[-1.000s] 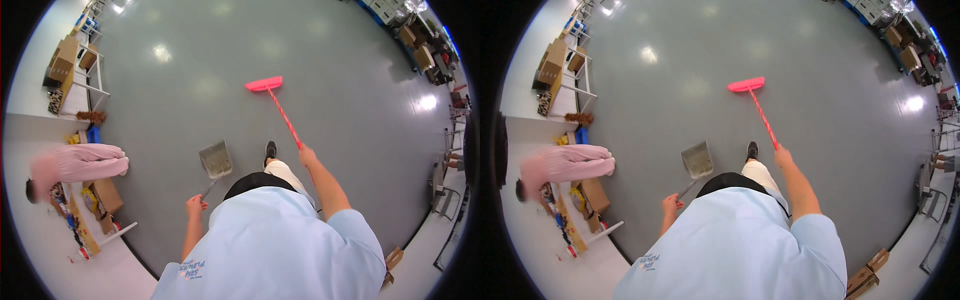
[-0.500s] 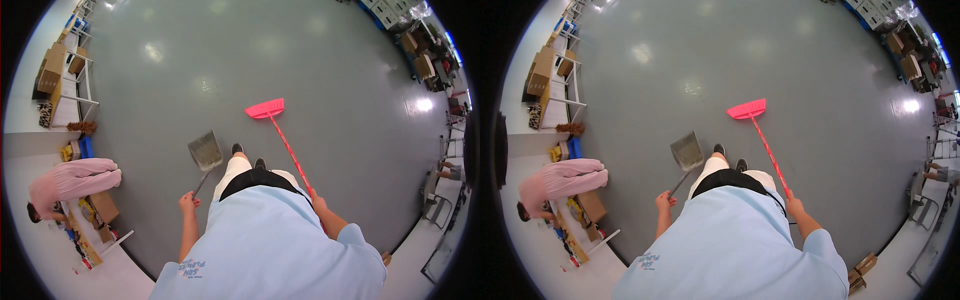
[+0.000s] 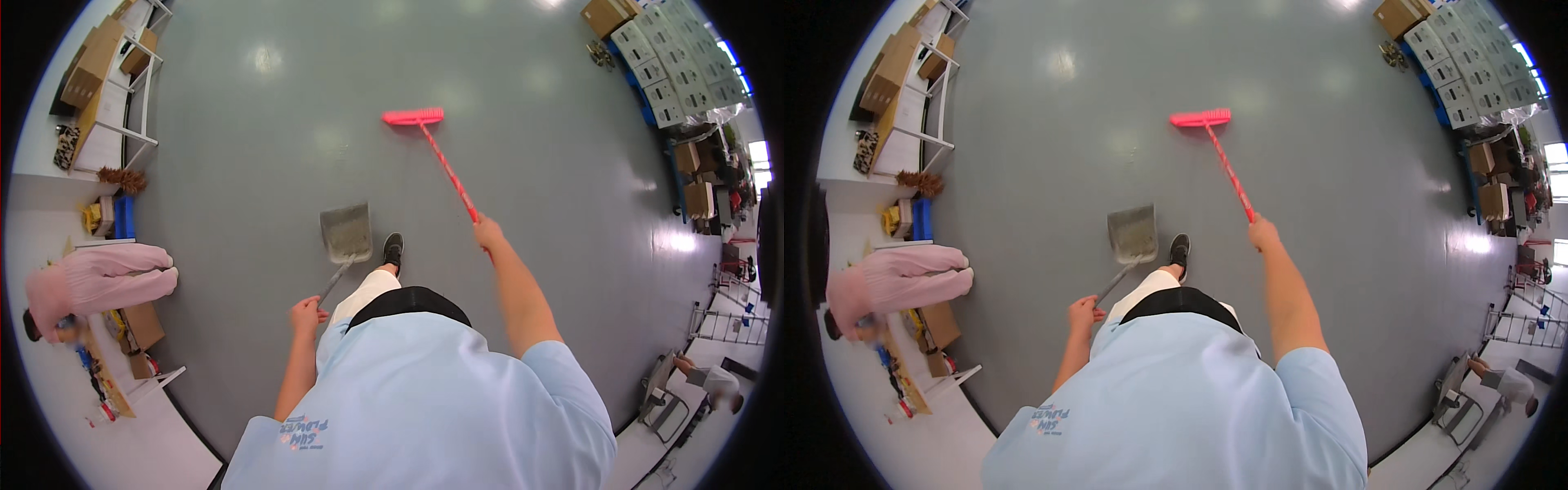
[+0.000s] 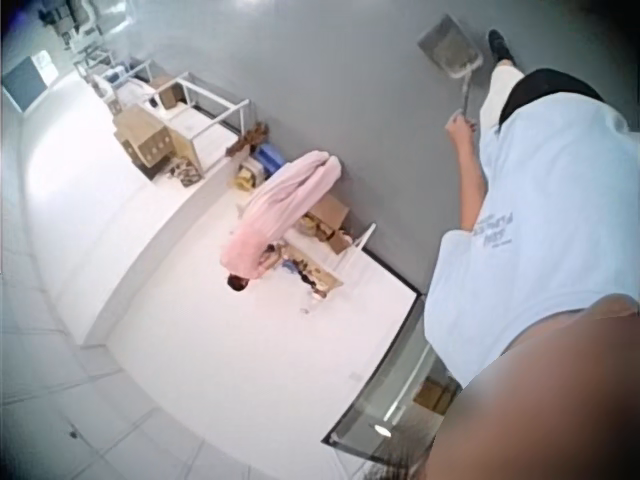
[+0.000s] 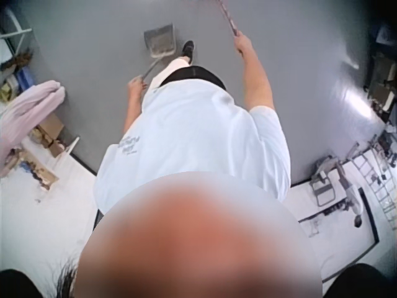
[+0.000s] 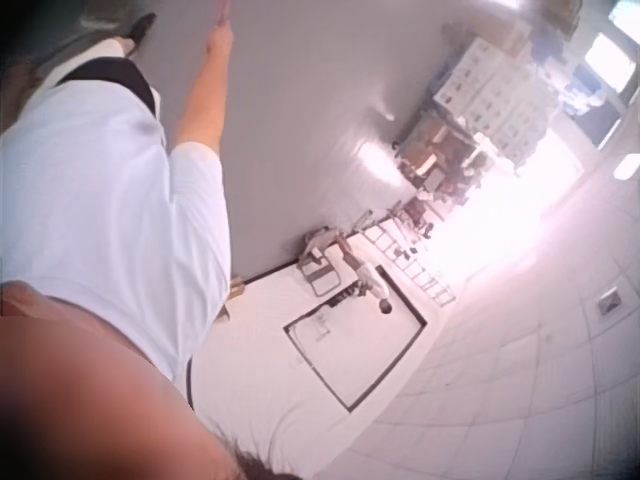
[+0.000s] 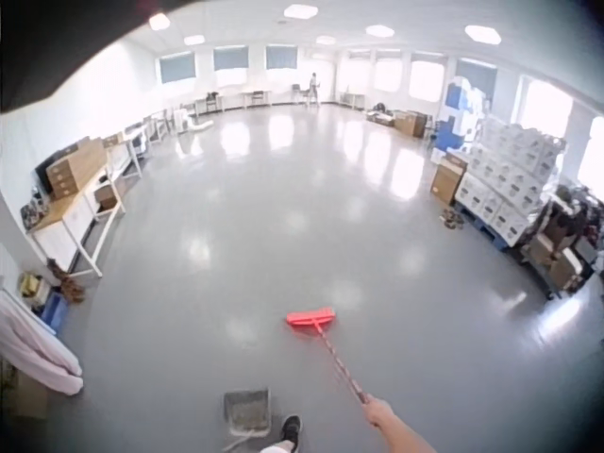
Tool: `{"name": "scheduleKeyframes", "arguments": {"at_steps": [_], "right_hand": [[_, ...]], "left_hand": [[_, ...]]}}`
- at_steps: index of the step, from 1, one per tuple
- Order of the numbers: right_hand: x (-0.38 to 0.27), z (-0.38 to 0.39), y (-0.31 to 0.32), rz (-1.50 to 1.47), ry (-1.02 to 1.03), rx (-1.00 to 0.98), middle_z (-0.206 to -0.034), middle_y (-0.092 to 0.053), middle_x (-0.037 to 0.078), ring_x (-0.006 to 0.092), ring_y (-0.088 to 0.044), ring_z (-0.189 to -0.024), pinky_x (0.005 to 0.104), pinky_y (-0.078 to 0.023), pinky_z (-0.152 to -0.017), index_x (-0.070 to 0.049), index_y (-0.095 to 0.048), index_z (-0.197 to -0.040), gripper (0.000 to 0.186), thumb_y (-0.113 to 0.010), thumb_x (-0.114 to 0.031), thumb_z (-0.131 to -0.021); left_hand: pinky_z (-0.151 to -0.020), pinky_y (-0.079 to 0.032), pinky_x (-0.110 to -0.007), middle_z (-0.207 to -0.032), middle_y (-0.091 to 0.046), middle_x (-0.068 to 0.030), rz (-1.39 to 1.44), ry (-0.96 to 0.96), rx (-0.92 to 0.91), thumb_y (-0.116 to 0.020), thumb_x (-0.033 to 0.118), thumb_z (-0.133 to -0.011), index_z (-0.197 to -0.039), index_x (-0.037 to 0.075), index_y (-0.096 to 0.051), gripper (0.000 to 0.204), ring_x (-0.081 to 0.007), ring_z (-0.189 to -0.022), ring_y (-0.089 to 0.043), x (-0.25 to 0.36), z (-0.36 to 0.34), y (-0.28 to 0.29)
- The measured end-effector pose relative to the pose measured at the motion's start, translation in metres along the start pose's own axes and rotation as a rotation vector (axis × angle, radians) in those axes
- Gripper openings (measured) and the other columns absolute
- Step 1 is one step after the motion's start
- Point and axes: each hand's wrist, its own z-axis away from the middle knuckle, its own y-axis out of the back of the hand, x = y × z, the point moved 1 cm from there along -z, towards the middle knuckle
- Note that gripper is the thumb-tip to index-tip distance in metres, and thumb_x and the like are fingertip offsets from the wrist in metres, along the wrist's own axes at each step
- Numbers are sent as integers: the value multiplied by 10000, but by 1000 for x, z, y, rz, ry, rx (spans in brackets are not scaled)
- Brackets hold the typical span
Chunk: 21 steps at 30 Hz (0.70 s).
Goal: Sweeping the floor using a broom and dustpan in a large open area.
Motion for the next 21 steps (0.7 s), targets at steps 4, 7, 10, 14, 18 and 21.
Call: {"name": "scheduleKeyframes", "arguments": {"at_steps": [4,7,10,14,18,21], "right_hand": [[43,24,19,-65,14,53,-853,-562,188,346,-553,-719,402,-446,-623,-176,-393,-1147,323,-377,-265,-837],[161,101,-5,21,30,139,-932,-549,193,351,-537,-862,400,-435,-695,-202,-356,-1208,383,-399,-273,-834],[190,215,0,56,-137,57,-782,-570,202,377,-550,-718,439,-441,-633,-173,-349,-1216,411,-414,-242,-816],[225,244,-20,199,-190,1,-781,-569,209,391,-546,-697,456,-441,-621,-147,-334,-1222,443,-425,-231,-797],[212,201,-4,188,-184,-43,-770,-564,226,396,-543,-704,459,-440,-625,-107,-297,-1233,477,-428,-233,-793],[206,133,18,176,-5,24,-759,-560,239,400,-543,-693,467,-438,-620,-92,-255,-1246,506,-429,-246,-797]], "left_hand": [[-394,-447,-242,-604,-538,-100,-67,-45,-81,-420,90,-760,-916,-23,-567,242,-162,-473,-557,46,-26,-21],[-393,-443,-237,-593,-537,-98,-100,-55,-121,-417,87,-758,-912,-26,-568,243,-158,-464,-554,71,-44,-44],[-383,-440,-238,-578,-537,-96,-162,-83,-140,-413,81,-755,-907,-27,-569,242,-157,-449,-551,92,-64,-58],[-369,-438,-242,-559,-535,-96,-171,-90,-163,-410,80,-753,-896,-28,-571,240,-160,-439,-552,123,-80,-94],[-361,-440,-249,-553,-537,-101,-190,-88,-136,-413,85,-749,-886,-28,-574,239,-167,-432,-552,141,-83,-121],[-364,-442,-251,-560,-542,-106,-194,-107,-132,-418,92,-747,-884,-24,-575,239,-167,-433,-554,155,-82,-143]]}}
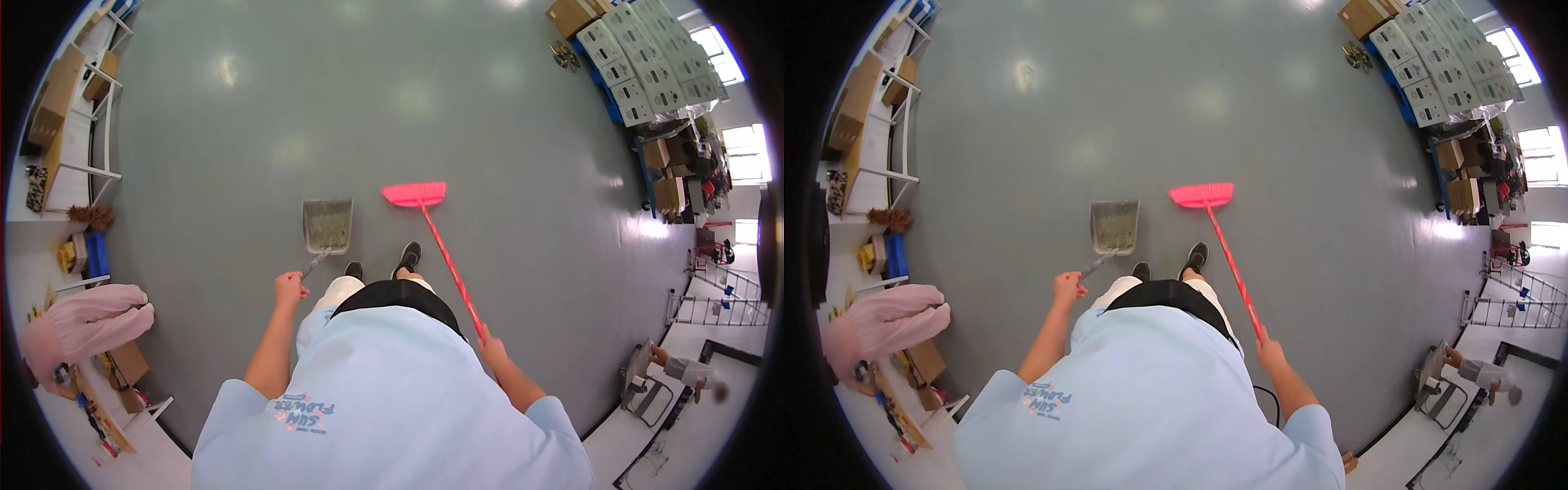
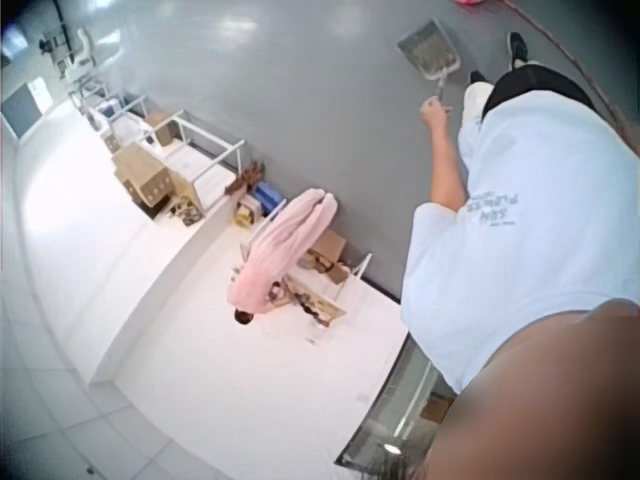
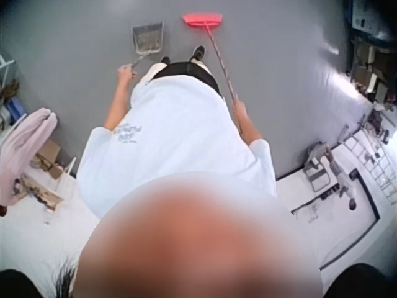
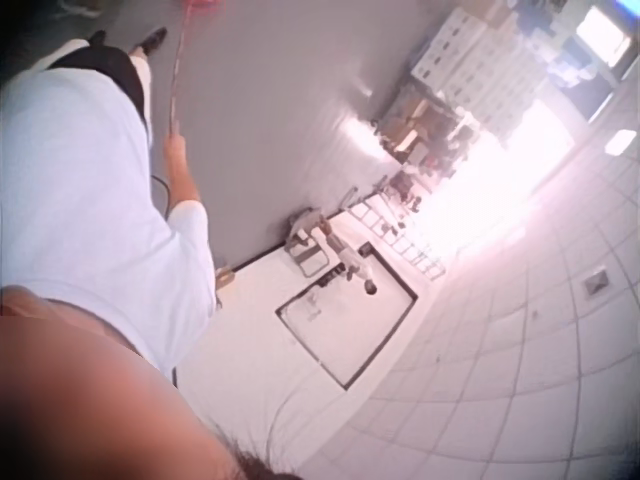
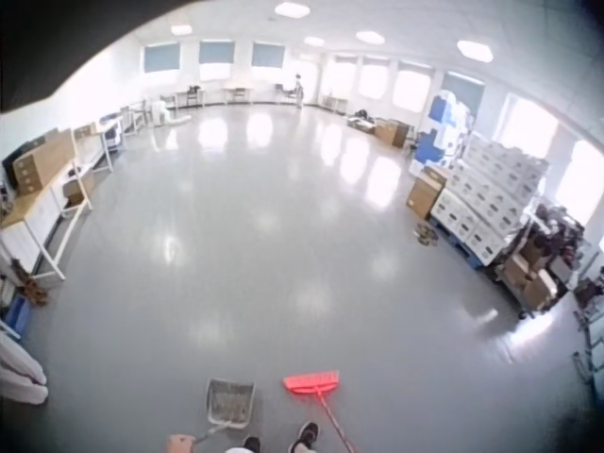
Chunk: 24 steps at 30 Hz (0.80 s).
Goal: Sweeping the floor using a broom and dustpan in a large open area.
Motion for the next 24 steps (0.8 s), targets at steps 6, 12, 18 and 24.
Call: {"name": "scheduleKeyframes", "arguments": {"at_steps": [6,12,18,24], "right_hand": [[-59,-167,92,152,154,-31,-736,-563,228,384,-553,-676,466,-442,-609,-84,-234,-1253,527,-443,-251,-798],[-117,-277,177,247,272,-19,-802,-561,212,361,-552,-752,438,-447,-638,-78,-244,-1245,565,-501,-243,-769],[-154,-308,242,141,363,-111,-780,-565,192,312,-571,-638,397,-467,-551,-99,-303,-1213,535,-514,-133,-722],[-202,-340,313,-28,364,-141,-729,-563,183,288,-550,-488,377,-456,-444,-82,-372,-1150,455,-469,-91,-705]], "left_hand": [[-371,-441,-251,-574,-551,-116,-18,-10,51,-434,112,-749,-887,-25,-574,240,-171,-444,-560,35,7,-44],[-381,-443,-252,-585,-558,-120,-37,-43,110,-439,126,-751,-884,-26,-580,246,-175,-455,-567,77,0,-92],[-387,-448,-255,-607,-573,-126,28,-13,157,-441,135,-749,-878,-26,-584,251,-178,-459,-570,107,-17,-127],[-389,-451,-263,-591,-576,-128,-6,-4,147,-442,151,-755,-851,-32,-580,249,-183,-454,-576,142,-81,-152]]}}
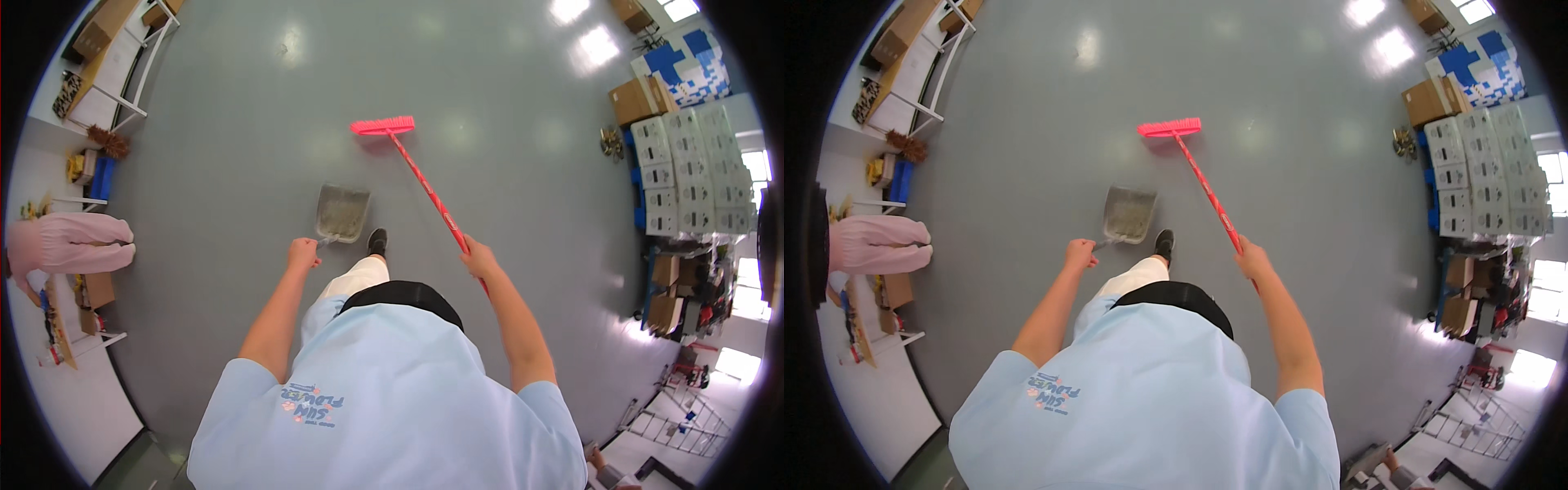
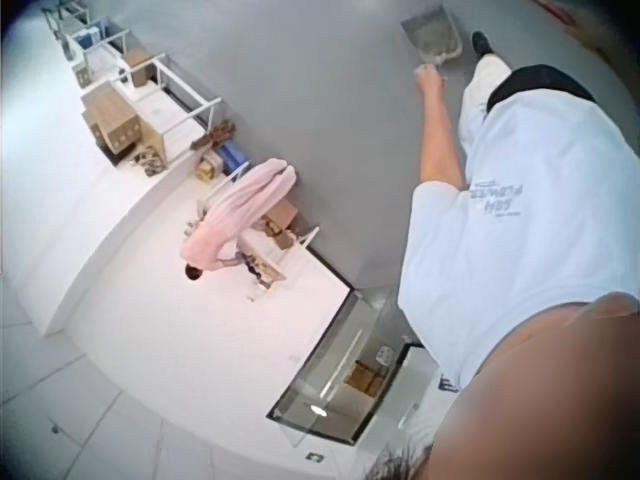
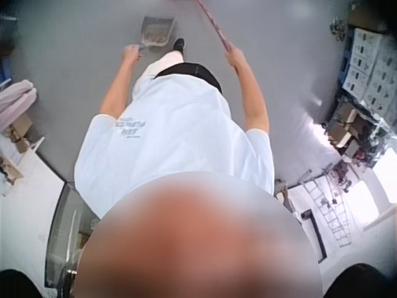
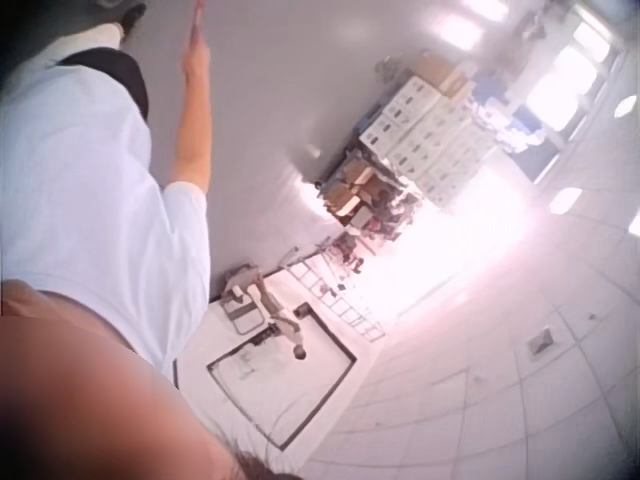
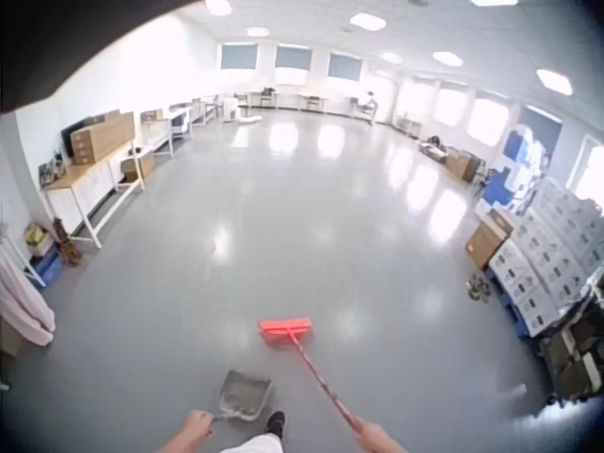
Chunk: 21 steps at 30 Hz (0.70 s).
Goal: Sweeping the floor using a broom and dustpan in a large open area.
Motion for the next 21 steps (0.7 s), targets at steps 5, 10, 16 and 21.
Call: {"name": "scheduleKeyframes", "arguments": {"at_steps": [5,10,16,21], "right_hand": [[-52,-99,51,88,-45,-37,-747,-562,188,284,-570,-564,377,-467,-501,-43,-384,-1101,389,-459,-96,-724],[-73,-193,59,383,38,-47,-781,-567,204,317,-576,-714,394,-470,-590,-45,-340,-1122,393,-444,-104,-748],[-99,-210,43,484,-23,-31,-873,-560,220,339,-567,-771,399,-465,-660,-43,-196,-1253,581,-455,-91,-735],[-79,-202,32,632,46,-137,-887,-551,236,328,-561,-819,391,-457,-694,-25,-120,-1280,642,-456,-70,-734]], "left_hand": [[-382,-452,-279,-569,-569,-140,-104,46,-28,-418,135,-760,-776,-37,-564,227,-192,-443,-577,53,-42,-27],[-380,-444,-301,-548,-569,-149,-142,118,48,-380,70,-732,-699,-49,-550,210,-210,-410,-556,89,-65,-51],[-436,-456,-327,-487,-546,-162,-211,224,14,-410,79,-708,-641,-46,-565,210,-226,-413,-554,86,-82,-57],[-473,-465,-335,-466,-541,-149,-153,213,70,-442,94,-692,-577,-48,-560,218,-236,-431,-563,92,-93,-55]]}}
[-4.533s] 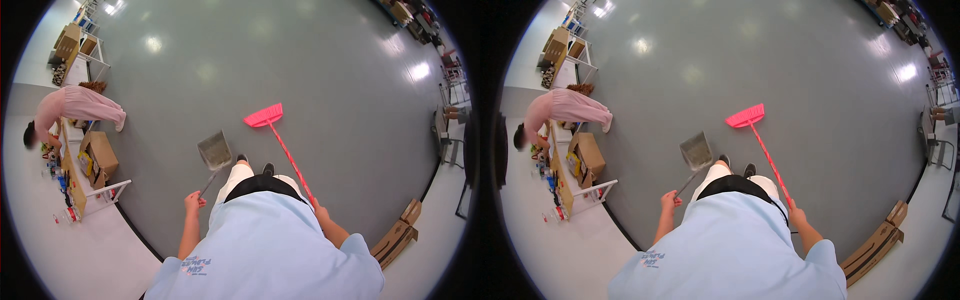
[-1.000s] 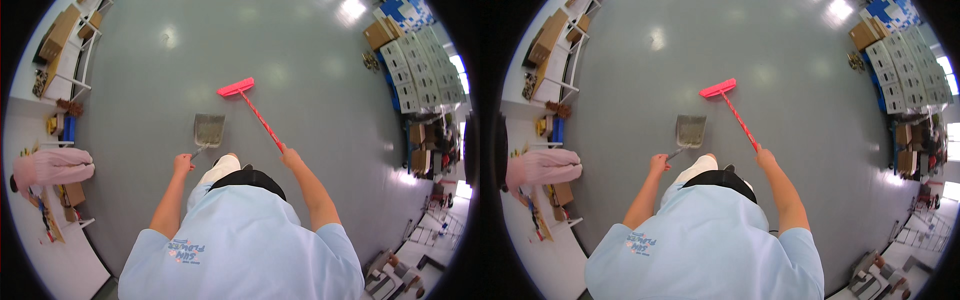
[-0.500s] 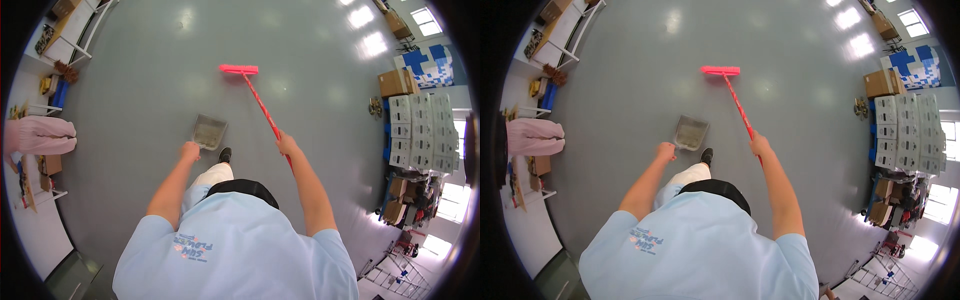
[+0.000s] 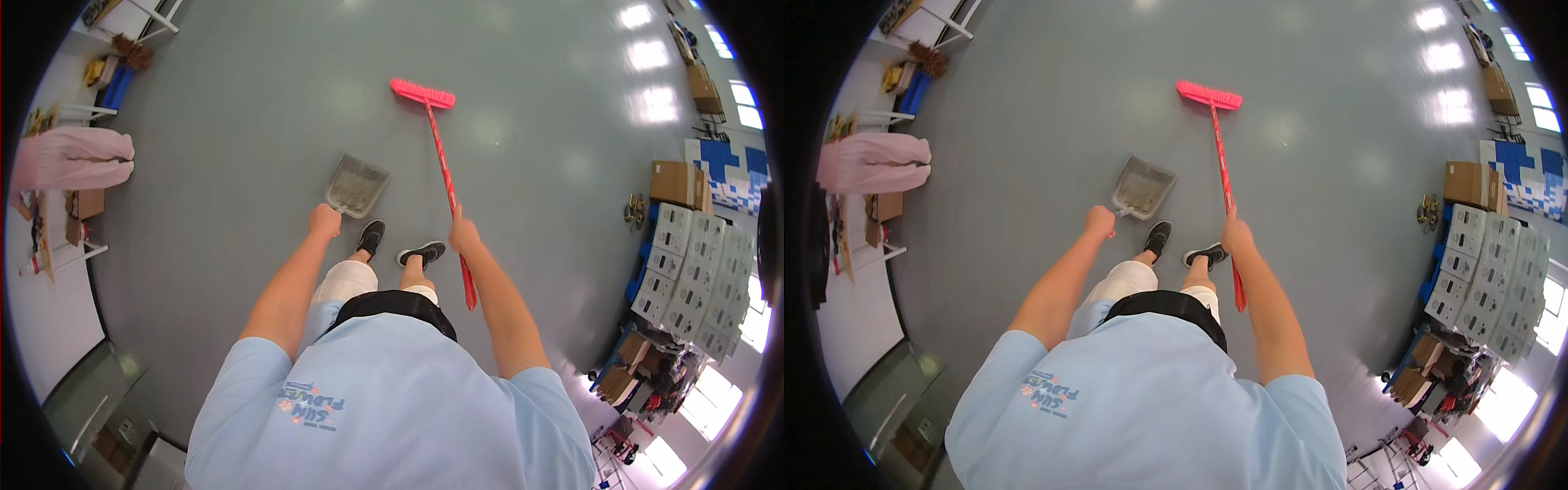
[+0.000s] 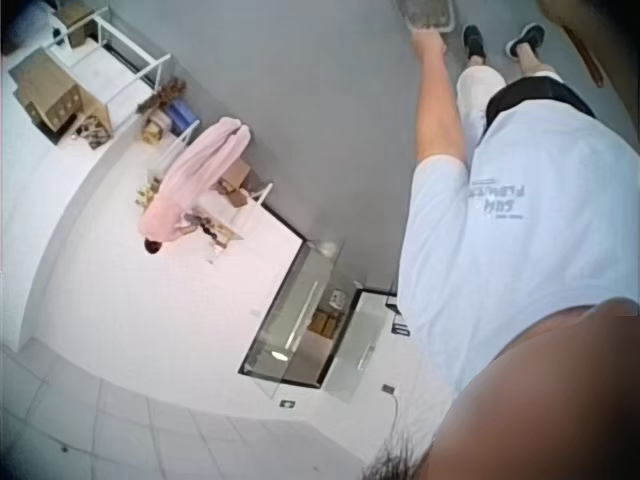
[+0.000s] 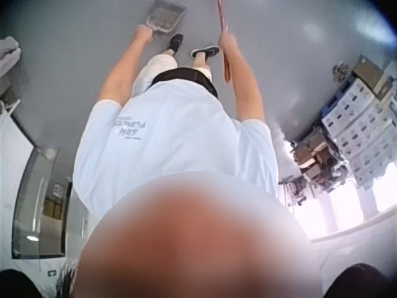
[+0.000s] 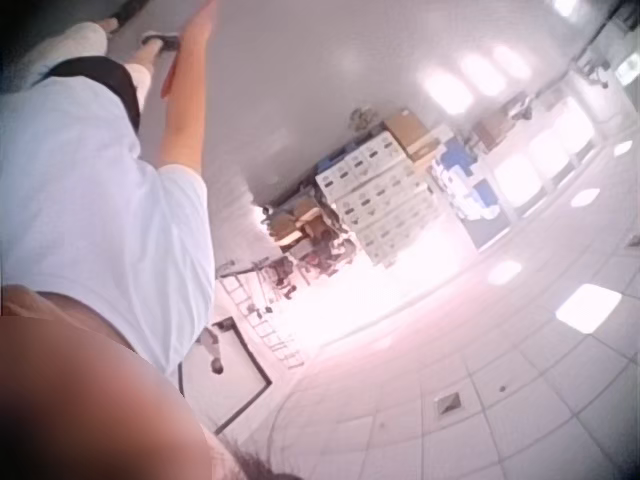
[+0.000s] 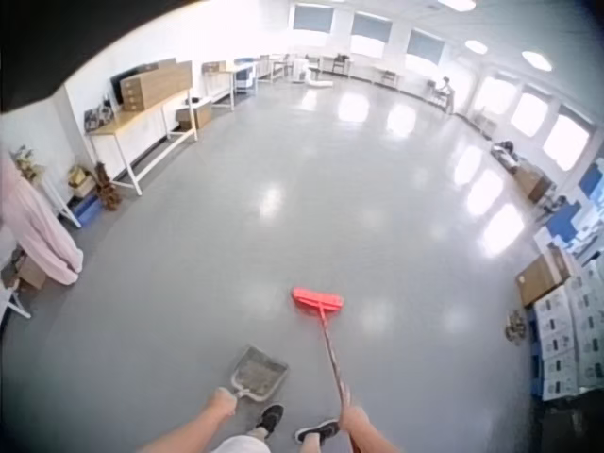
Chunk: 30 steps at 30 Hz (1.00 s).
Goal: Sweeping the floor using a broom and dustpan in a large open area.
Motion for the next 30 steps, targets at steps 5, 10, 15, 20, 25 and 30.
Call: {"name": "scheduleKeyframes", "arguments": {"at_steps": [5,10,15,20,25,30], "right_hand": [[35,85,-34,67,124,-140,-774,-560,252,367,-560,-718,425,-448,-613,-14,-68,-1280,708,-469,-30,-696],[78,185,-29,65,226,-352,-781,-559,239,374,-552,-742,425,-436,-666,-63,-75,-1296,748,-485,-42,-671],[99,215,14,-94,210,-283,-830,-551,241,376,-534,-791,424,-421,-706,-109,-185,-1291,704,-485,-66,-656],[125,114,19,-123,129,36,-863,-557,234,374,-532,-828,423,-427,-731,-76,-156,-1290,678,-449,-61,-679],[105,74,27,-293,-127,-102,-914,-545,244,368,-536,-842,401,-437,-730,-28,-157,-1280,663,-452,-50,-686],[110,131,-70,-179,-4,-129,-822,-556,254,356,-568,-721,408,-460,-627,-42,-82,-1287,764,-514,-80,-658]], "left_hand": [[-477,-465,-344,-468,-546,-139,-4,-46,117,-456,96,-692,-564,-48,-557,217,-248,-448,-573,-19,-11,-14],[-463,-454,-345,-466,-538,-161,41,24,67,-473,80,-698,-573,-45,-554,194,-258,-441,-570,-7,-4,-8],[-454,-450,-332,-475,-535,-170,3,7,43,-471,73,-707,-608,-64,-548,186,-253,-428,-565,-6,7,-4],[-465,-458,-323,-500,-546,-161,-100,-9,-74,-448,46,-708,-642,-67,-538,158,-244,-434,-570,-24,2,-12],[-489,-469,-324,-555,-570,-157,-89,-115,-81,-427,27,-697,-691,-44,-567,157,-226,-456,-586,-23,14,-10],[-498,-470,-339,-632,-578,-191,-220,-211,-54,-461,27,-695,-802,-72,-557,175,-274,-535,-588,-26,-6,-21]]}}
